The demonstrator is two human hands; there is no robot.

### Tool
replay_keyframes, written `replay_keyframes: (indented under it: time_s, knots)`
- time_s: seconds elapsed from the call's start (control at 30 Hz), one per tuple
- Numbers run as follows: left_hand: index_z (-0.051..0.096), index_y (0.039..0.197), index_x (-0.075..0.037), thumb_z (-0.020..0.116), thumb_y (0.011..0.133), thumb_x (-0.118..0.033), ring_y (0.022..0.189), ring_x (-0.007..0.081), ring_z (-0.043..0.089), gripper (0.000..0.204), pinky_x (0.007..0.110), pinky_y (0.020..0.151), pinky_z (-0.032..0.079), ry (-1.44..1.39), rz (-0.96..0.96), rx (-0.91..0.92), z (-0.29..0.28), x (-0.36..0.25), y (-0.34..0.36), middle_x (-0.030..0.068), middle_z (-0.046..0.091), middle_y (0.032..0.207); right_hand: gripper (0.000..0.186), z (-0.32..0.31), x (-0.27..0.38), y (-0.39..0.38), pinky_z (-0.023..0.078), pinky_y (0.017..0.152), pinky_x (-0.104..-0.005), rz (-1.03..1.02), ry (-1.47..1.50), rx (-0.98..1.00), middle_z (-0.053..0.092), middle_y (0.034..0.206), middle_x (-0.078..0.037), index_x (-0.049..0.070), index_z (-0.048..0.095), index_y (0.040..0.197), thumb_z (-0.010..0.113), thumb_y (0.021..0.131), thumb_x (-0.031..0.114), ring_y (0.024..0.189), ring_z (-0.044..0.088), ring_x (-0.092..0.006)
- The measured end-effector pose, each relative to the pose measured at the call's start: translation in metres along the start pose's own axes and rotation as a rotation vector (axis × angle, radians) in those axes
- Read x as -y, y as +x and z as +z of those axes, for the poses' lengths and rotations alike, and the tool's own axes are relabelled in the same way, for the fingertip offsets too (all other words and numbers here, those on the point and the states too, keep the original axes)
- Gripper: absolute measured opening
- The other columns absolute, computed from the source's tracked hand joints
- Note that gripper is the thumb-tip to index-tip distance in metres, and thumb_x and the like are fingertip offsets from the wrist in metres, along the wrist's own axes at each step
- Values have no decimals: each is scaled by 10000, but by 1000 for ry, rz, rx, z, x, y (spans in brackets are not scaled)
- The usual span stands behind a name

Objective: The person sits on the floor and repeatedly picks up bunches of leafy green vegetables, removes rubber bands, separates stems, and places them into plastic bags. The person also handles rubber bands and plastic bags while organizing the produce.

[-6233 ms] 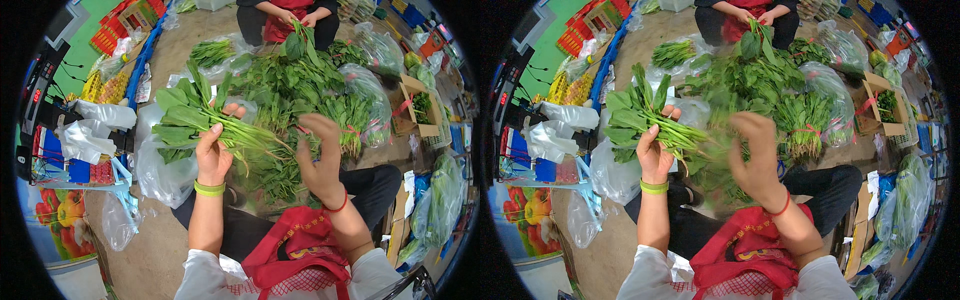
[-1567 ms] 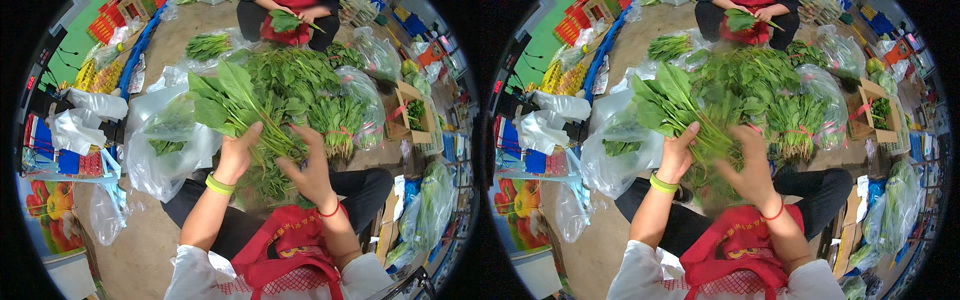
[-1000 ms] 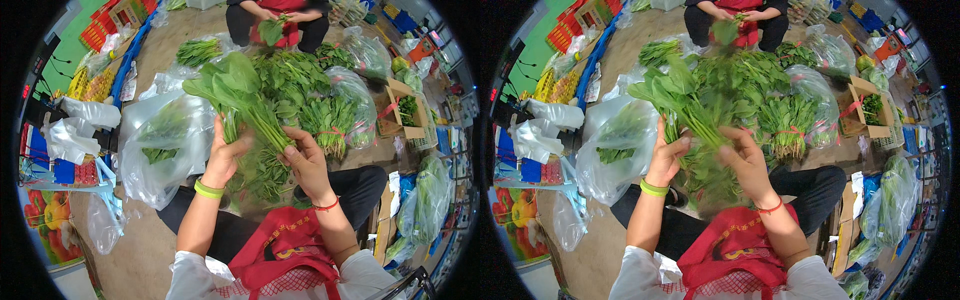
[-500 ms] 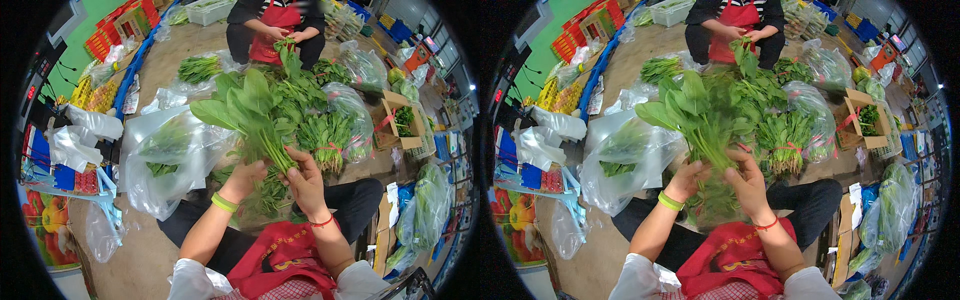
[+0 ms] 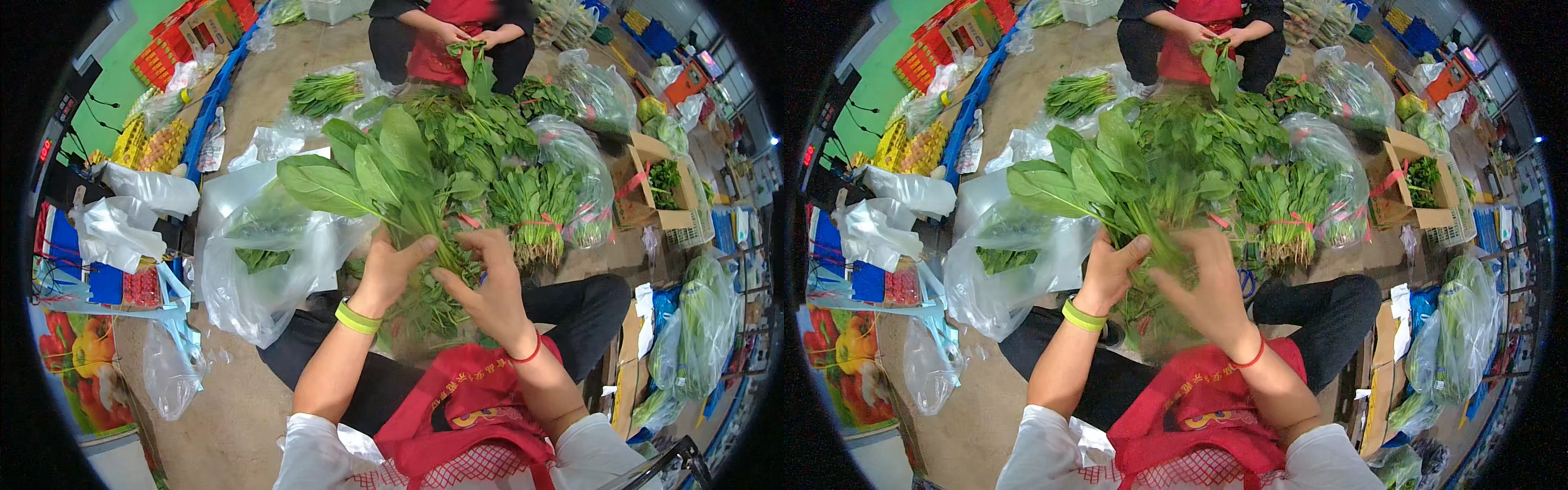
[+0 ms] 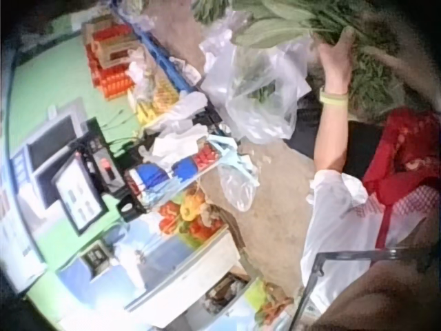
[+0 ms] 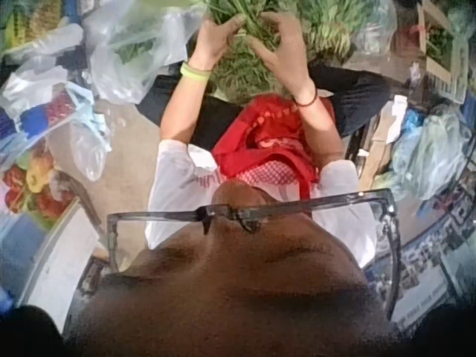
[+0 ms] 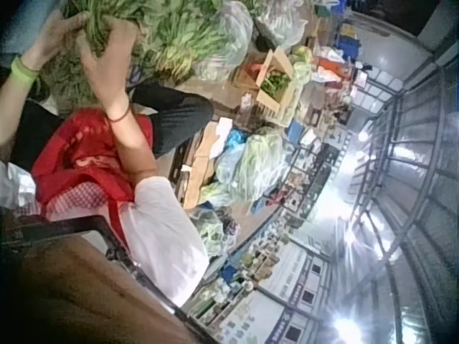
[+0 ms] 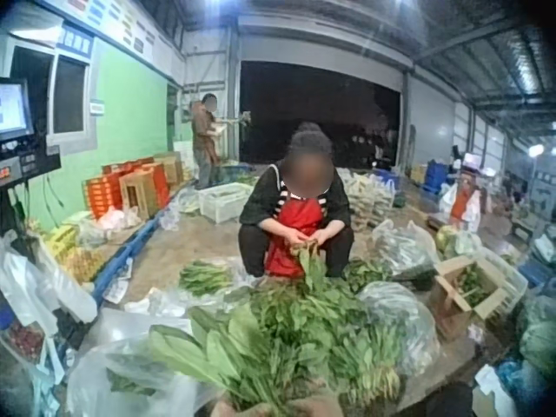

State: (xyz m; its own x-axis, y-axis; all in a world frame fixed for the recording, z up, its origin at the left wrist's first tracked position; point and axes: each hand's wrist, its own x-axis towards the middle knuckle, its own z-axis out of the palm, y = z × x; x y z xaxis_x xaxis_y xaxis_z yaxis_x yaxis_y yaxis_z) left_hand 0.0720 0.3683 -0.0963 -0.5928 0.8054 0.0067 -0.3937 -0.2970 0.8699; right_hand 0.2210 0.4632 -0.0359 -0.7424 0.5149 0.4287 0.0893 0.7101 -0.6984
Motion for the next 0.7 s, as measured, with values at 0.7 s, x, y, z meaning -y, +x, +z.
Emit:
replay_keyframes:
  time_s: [0.7]
  knots:
    - [611, 1225, -86, 707, 946, -134, 763, 31, 545, 300, 196, 603, 373, -40, -31, -64, -4, -11, 0, 17, 703, 1110, 192, 10, -10, -12, 484, 733, -259, 367, 581, -42, 632, 973, -24, 28, 552, 1134, 628, 1005, 149, 815, 568, -94]
